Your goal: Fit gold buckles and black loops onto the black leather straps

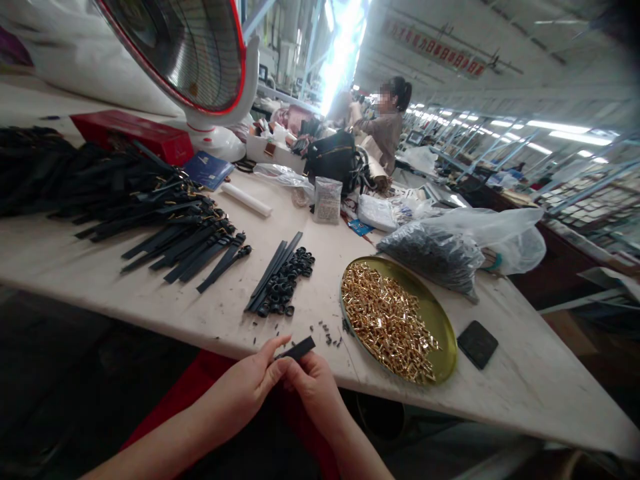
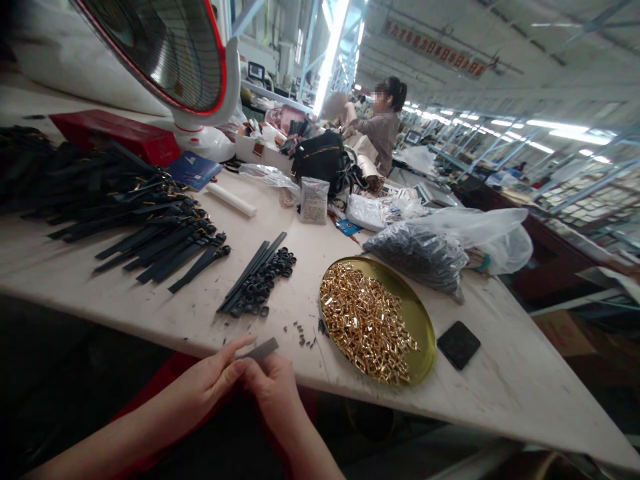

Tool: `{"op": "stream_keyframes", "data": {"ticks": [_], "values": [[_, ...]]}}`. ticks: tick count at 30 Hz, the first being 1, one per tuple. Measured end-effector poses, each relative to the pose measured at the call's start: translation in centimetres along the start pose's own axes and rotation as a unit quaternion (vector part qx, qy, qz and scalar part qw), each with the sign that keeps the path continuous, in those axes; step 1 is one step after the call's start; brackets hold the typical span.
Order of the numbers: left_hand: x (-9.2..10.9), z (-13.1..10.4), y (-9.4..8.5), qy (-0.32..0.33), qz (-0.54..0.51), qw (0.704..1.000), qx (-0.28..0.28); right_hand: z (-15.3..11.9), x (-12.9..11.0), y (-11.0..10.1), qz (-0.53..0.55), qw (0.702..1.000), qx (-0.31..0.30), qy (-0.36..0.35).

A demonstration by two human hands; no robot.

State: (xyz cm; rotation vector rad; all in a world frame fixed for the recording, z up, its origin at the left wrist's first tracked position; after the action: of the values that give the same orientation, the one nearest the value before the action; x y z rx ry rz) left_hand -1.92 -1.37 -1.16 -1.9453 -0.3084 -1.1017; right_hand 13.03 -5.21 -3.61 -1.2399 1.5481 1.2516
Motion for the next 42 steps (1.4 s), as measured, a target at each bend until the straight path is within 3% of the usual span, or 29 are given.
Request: {"op": "stream_keyframes", "data": {"ticks": [1, 3, 5, 8, 11, 14, 17, 19, 21, 23, 26, 29, 35, 38, 42], "values": [[-0.2, 0.5, -0.1, 0.004, -0.009, 1.000, -0.002, 0.7, -0.4, -0.9, -0.067, 0.998, -0.016, -0.006], [-0.5, 1.4, -0.5, 0.002, -0.015, 1.000, -0.001, 2.7, -1.9, -3.7, -0.256, 0.965, 0.036, -0.053], [-0.5, 2.2, -0.8, -0.015, -0.012, 1.000, 0.000, 5.5, -4.1, -7.2, -0.460, 0.860, 0.195, -0.103], [-0.3, 3.3, -0.8, -0.031, -0.017, 0.999, -0.011, 10.1, -6.5, -11.1, -0.514, 0.810, 0.268, -0.089], [-0.4, 3.9, -0.7, -0.038, -0.022, 0.999, -0.019, 12.8, -7.3, -12.8, -0.521, 0.801, 0.288, -0.065], [-0.9, 4.3, -0.9, -0.034, -0.031, 0.999, -0.014, 12.6, -7.8, -13.2, -0.503, 0.814, 0.282, -0.072], [-0.8, 4.5, -1.2, -0.021, -0.056, 0.998, 0.017, 10.1, -8.4, -12.4, -0.462, 0.847, 0.248, -0.084], [0.0, 4.7, -1.4, -0.013, -0.079, 0.996, 0.035, 8.0, -8.3, -10.8, -0.369, 0.905, 0.196, -0.072], [1.0, 4.8, -1.5, -0.011, -0.113, 0.993, 0.039, 6.0, -7.7, -8.5, -0.188, 0.973, 0.126, -0.043], [1.9, 4.8, -1.4, -0.014, -0.153, 0.988, 0.033, 4.1, -6.7, -5.8, -0.039, 0.996, 0.076, -0.014], [2.4, 4.1, -1.2, 0.003, -0.179, 0.983, 0.039, 2.1, -4.9, -2.5, 0.045, 0.998, 0.035, 0.013], [2.3, 2.8, -1.2, 0.013, -0.137, 0.988, 0.072, 0.8, -3.6, -0.7, 0.062, 0.998, 0.009, 0.026], [2.3, 0.2, -1.1, 0.016, -0.091, 0.990, 0.110, -0.6, -2.7, 0.7, 0.033, 0.999, 0.001, -0.022], [2.4, -0.4, -0.9, 0.011, -0.097, 0.988, 0.123, -1.0, -2.2, 1.3, 0.064, 0.998, -0.018, -0.007], [2.5, -1.3, -0.8, 0.012, -0.044, 0.990, 0.133, -1.2, -1.6, 1.5, 0.126, 0.991, 0.013, 0.031]]}}
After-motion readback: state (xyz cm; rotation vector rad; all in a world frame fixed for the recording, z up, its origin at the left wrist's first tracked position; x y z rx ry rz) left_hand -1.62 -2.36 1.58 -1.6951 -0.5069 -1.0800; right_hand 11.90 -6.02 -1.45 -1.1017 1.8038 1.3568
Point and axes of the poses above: each hand's wrist, its own z-axis towards the middle knuckle, its own y-axis out of the palm, x = y × z, the point moved 1 cm from there along z, towards the middle knuckle, and after that the axes turned 12 degrees about z, right-handed, at the moved point
